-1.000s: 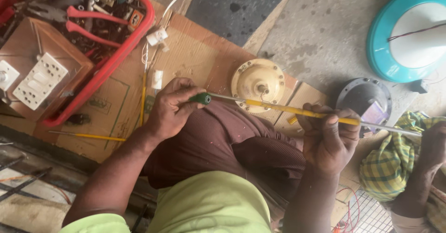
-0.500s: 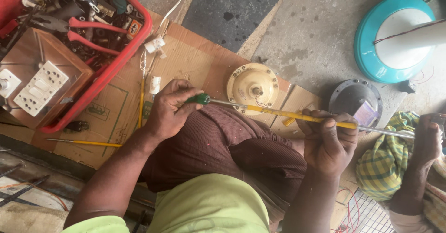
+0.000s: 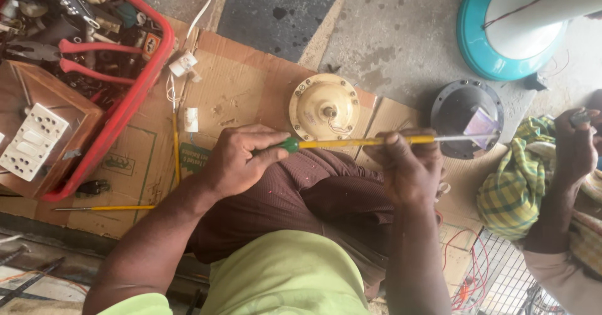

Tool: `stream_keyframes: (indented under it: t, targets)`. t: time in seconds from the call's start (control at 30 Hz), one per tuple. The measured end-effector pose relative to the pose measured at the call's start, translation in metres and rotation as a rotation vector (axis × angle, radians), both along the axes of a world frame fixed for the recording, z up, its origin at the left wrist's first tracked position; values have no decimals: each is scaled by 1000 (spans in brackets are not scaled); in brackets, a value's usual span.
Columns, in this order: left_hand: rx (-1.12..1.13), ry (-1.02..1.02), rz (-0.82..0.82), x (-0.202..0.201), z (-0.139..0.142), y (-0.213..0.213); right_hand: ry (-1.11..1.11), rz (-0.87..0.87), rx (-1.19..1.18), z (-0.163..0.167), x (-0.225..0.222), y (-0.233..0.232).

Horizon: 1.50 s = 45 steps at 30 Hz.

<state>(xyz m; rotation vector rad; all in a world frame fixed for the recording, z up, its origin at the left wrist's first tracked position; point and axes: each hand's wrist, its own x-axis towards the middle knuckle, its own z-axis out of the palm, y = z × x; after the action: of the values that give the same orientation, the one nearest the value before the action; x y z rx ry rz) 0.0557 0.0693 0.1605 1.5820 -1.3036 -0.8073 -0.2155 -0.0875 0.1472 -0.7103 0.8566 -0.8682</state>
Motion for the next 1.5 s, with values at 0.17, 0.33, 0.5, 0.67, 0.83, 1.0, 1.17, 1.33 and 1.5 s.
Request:
stream_keyframes:
  t: [0.17,0.33,0.5,0.67,0.83,1.0,1.17,1.33,1.5]
  targets:
    - [465,-29,-6,-30,26,-6,364,-116,141,5,14,2]
    - [58,336,-82,-86,31,-24,145,18,209,3,26,44]
    - [873,117,57,-43,-23,-7,441,158,124,17,-22,33]
    - [455,439,754,-49,-129,-49,435,-56,254,46,-78,3]
    - [476,830,807,-69,-173,-74,1040,251,-511,66,-99,-2]
    - [438,1023,821,-70,-179,-73,1247,182,-721,119,-112,-15]
    - [308,998,910,-67,-183,-79,793,118,-936,149,-96,-29]
    - [387,1106,1005,-63,-180,-81,669,60,-1036,141,-80,-46]
    - [446,1098,1018,-63,-185,-79,625,-116,-882,125,-77,-50]
